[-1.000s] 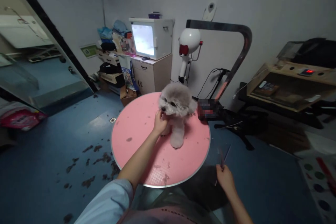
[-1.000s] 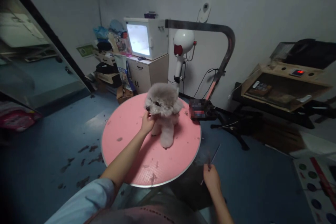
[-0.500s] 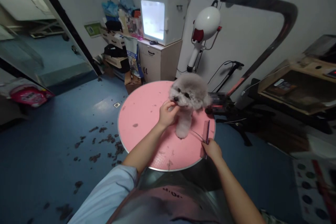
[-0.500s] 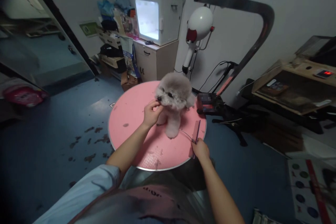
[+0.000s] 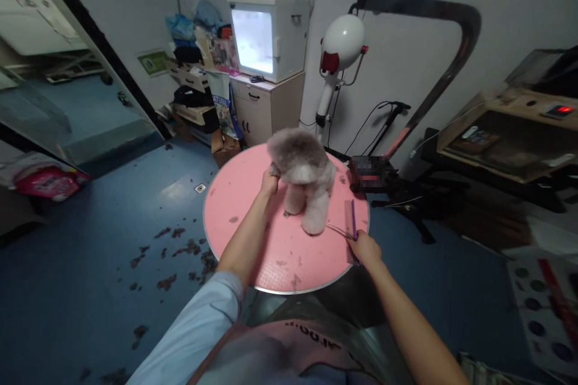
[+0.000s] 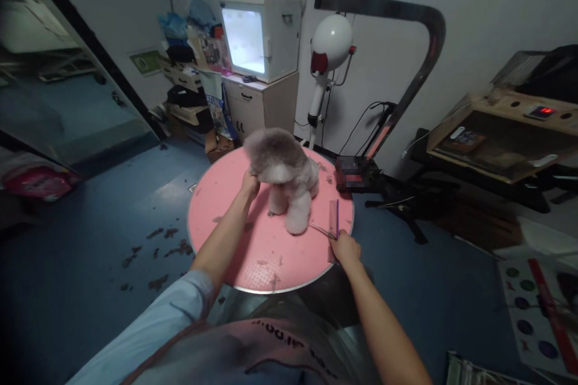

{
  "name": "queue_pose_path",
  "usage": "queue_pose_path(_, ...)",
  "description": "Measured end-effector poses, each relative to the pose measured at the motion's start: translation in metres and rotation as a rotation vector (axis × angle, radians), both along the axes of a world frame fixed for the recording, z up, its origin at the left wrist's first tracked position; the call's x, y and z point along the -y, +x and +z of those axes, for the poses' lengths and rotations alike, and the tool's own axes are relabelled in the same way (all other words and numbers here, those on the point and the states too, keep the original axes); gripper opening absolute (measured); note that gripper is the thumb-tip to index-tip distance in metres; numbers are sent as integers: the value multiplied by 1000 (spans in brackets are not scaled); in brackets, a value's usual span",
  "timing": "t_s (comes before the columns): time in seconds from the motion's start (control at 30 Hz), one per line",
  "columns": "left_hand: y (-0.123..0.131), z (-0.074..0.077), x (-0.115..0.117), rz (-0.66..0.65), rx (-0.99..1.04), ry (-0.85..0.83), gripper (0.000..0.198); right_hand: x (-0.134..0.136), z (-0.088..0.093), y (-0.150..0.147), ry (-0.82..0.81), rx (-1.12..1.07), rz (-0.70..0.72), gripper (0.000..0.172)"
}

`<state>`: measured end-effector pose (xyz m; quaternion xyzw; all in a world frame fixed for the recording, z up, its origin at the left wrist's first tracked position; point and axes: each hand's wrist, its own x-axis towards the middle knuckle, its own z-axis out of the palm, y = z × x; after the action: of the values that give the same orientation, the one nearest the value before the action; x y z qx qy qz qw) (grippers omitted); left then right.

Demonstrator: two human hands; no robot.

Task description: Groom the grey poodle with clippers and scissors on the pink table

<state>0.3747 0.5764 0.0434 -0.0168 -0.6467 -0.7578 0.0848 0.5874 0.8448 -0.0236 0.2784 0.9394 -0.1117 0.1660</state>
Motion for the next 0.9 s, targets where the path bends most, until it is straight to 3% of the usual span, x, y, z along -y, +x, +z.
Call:
queue_pose_path(0.07, 5, 6, -11, 45, -32, 57, 13, 1, 0, 1, -4, -4, -3, 43)
queue_pose_path(0.13, 16, 16, -18, 75, -116, -17, 8, 2, 1, 2, -6, -8, -4, 41)
queue_pose_path(0.3, 52, 49, -17, 145, -576, -503, 16, 1, 4, 3, -8, -17, 24, 38)
queue_pose_path(0.43, 67, 86, -11, 172, -674, -866, 15, -4, 12, 6, -12, -10, 47, 34)
queue_pose_path(0.53, 65, 118, -8, 112, -754, -1060, 15, -1, 19, 11, -117, -56, 59, 40)
queue_pose_path(0.6, 61, 139, -7, 26, -828, -1155, 13, 12, 23, 15, -283, -147, 66, 43)
queue_pose_path(0.7, 50, 164, -9, -145, -895, -1247, 11, 52, 31, 15, -762, -347, -54, 36)
queue_pose_path(0.77, 42, 173, -9, -260, -901, -1300, 12, 90, 39, 8, -1195, -457, -131, 28)
queue_pose_path(0.8, 39, 176, -9, -312, -900, -1323, 13, 110, 44, 2, -1379, -495, -127, 33)
queue_pose_path(0.87, 34, 179, -9, -379, -900, -1342, 14, 153, 54, -16, -1617, -600, -115, 50)
queue_pose_path(0.9, 33, 179, -8, -395, -904, -1341, 15, 174, 60, -27, -1669, -662, -160, 50)
